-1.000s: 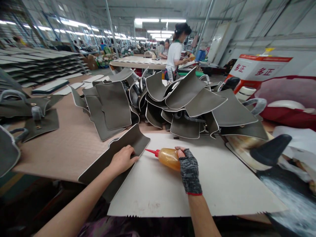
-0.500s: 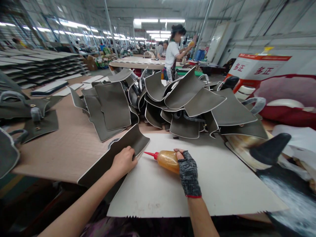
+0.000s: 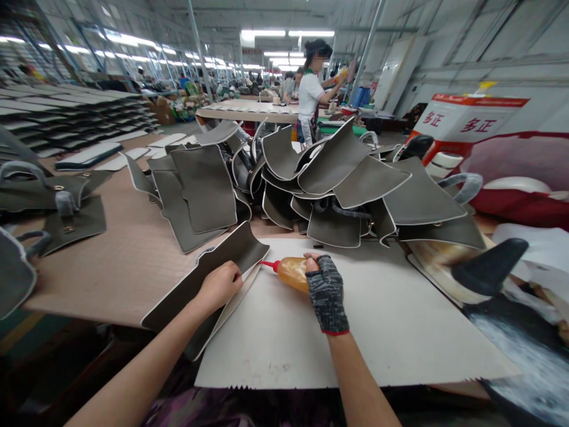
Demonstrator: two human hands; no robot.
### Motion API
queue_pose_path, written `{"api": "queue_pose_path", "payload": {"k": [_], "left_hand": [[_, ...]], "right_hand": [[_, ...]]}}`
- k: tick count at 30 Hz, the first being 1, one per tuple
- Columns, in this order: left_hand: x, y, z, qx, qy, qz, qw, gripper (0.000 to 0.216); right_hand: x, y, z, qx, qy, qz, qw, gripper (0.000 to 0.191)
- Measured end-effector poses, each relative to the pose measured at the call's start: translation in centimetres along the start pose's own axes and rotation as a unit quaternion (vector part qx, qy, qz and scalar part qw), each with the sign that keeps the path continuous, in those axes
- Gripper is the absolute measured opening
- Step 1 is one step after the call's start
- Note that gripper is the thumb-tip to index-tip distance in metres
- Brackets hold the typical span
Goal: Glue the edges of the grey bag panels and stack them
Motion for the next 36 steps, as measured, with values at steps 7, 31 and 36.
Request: {"api": "queue_pose_path", "payload": {"k": [7, 31, 36], "left_hand": [[-0.1, -0.2, 0.1, 0.004, -0.005, -0.001, 1.0, 0.021], [0.0, -0.4, -0.2, -0.001, -0.026, 0.022, 0.999, 0.019], [0.1, -0.5, -0.2, -0.009, -0.02, 0.009, 1.0, 0.019]], "right_hand": [[-0.2, -0.2, -0.5, -0.034, 0.048, 0.012, 0.998, 0.027], [-1.6, 0.0, -0.5, 0.001, -0.028, -0.044, 0.999, 0.029], [-2.6, 0.0, -0.6, 0.02, -0.044, -0.055, 0.997, 0.029]]}}
Point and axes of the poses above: each hand's wrist, its own x-axis towards the middle knuckle, its own y-axis out of the back of the hand, z = x × y, the point moved 2 cm from there along x, towards the middle knuckle, and after that the axes turned 1 degree about x, right-handed, at the moved point
